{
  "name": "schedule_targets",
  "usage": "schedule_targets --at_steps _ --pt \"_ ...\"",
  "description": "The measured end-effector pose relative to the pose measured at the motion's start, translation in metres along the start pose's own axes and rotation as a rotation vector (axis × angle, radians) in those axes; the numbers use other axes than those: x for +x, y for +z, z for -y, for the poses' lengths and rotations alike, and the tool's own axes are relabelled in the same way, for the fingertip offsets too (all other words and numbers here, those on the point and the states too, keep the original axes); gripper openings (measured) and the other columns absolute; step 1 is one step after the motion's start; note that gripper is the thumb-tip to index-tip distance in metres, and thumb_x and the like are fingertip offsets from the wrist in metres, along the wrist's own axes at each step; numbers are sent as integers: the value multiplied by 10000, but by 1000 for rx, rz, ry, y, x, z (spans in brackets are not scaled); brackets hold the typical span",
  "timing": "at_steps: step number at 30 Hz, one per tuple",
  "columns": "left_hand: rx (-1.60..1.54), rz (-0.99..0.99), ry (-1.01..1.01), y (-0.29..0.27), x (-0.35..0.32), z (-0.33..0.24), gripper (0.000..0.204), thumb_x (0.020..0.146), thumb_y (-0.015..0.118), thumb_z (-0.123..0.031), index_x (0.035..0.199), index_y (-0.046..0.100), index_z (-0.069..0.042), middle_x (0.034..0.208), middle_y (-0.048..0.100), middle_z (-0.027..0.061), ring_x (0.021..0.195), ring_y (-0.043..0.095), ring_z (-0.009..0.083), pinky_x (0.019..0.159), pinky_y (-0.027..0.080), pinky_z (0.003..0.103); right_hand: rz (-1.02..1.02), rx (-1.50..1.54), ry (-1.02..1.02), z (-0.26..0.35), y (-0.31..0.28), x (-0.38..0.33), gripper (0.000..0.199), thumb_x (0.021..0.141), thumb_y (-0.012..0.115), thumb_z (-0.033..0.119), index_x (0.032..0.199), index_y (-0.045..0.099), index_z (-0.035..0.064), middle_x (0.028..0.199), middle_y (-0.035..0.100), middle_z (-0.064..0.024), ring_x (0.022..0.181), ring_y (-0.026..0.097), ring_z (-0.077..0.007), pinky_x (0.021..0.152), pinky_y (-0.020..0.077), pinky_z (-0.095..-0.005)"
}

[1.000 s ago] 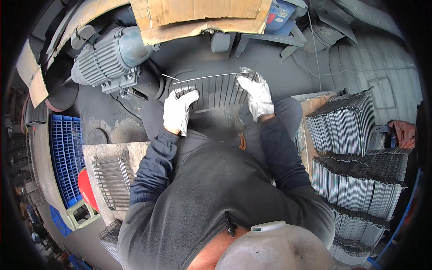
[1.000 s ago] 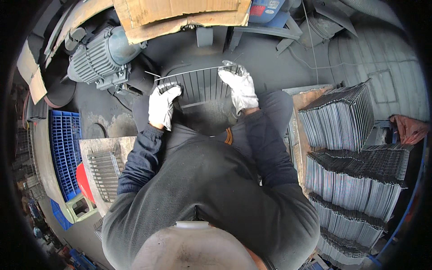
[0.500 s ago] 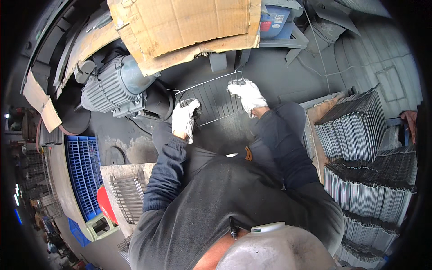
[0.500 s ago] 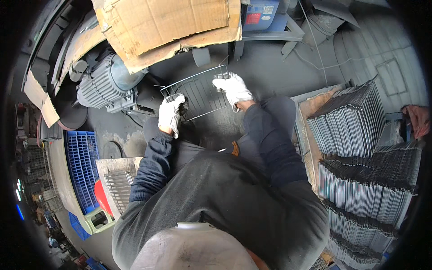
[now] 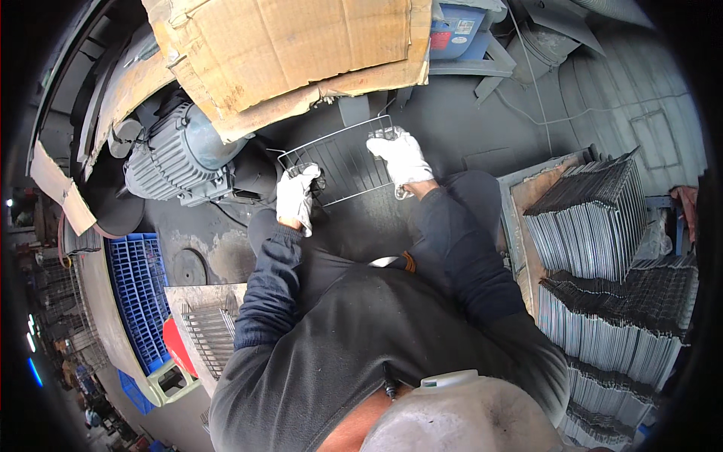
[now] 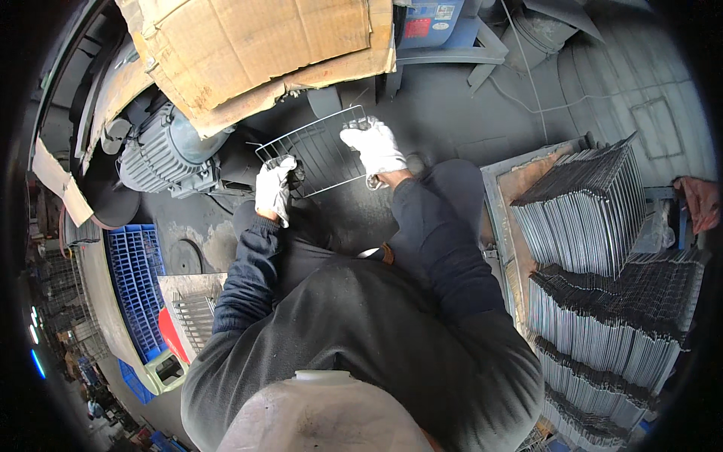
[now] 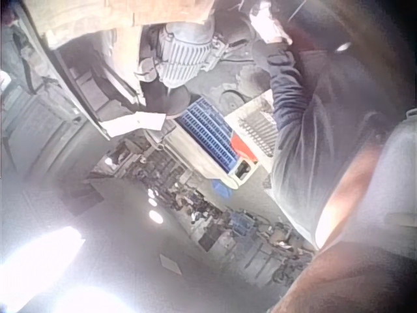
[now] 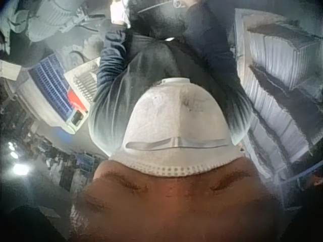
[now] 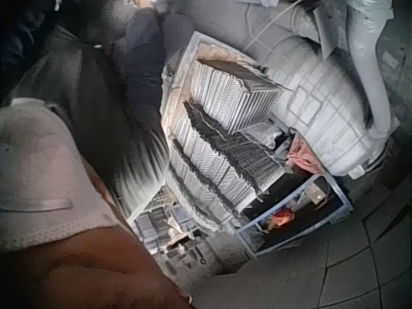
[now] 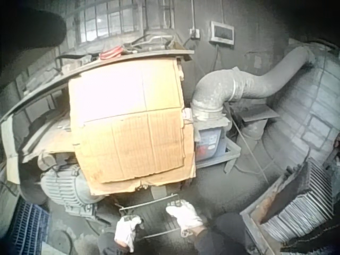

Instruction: Inspecting and preparing wire metal grills in a fabrication workshop.

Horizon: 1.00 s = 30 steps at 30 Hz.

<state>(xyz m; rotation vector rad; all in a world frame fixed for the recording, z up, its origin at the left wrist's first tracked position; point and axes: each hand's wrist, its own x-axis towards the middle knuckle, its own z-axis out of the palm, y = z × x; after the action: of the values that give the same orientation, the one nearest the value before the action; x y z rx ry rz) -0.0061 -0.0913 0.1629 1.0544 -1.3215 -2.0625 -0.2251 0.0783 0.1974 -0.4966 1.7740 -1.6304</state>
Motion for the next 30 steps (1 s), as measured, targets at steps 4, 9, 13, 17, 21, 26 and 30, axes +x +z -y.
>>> schedule_targets --at_steps 4,9,13,17,21,26,30 --pt "-17 -60 27 -6 -2 -4 130 943 749 -37 1060 726 16 903 757 87 740 708 173 700 589 304 -41 -1 6 -6 17 1 138 893 794 175 931 743 52 806 714 -4 715 632 -119 666 513 -314" --pt "69 -64 5 -11 1 -7 174 928 787 -71 1074 727 3 904 767 77 744 706 150 703 579 285 -76 -89 57 -6 21 -2 145 888 794 199 881 730 70 761 696 11 685 617 -108 654 500 -311" --pt "-1 -29 -44 6 8 -8 185 912 802 -90 1054 720 -4 864 745 64 698 679 158 674 559 297 -46 -137 2 8 8 -5 142 887 790 199 856 718 80 741 685 15 675 611 -104 656 495 -311" --pt "-48 72 -76 48 16 -6 164 914 795 -168 899 693 -41 759 678 35 623 608 141 619 503 299 -175 32 -48 -19 -28 3 110 896 789 177 925 735 86 806 707 12 721 624 -119 684 505 -312" --pt "371 142 280 52 37 22 183 877 826 -162 835 683 -56 682 651 8 580 536 117 575 437 317 -277 -73 -4 -31 -55 15 171 884 826 163 987 728 66 850 734 1 755 661 -125 712 531 -307" --pt "115 95 -35 31 13 -5 203 898 771 -213 808 708 -42 728 684 37 626 621 131 638 503 302 -175 20 32 -6 -12 2 191 870 837 175 984 711 88 854 715 1 750 641 -129 700 524 -320" --pt "120 -42 -22 -7 12 3 200 959 756 -205 996 710 -13 818 710 44 704 655 134 686 530 288 -111 1 117 -9 20 5 187 874 807 151 1018 741 53 893 737 -10 787 651 -134 741 527 -309"
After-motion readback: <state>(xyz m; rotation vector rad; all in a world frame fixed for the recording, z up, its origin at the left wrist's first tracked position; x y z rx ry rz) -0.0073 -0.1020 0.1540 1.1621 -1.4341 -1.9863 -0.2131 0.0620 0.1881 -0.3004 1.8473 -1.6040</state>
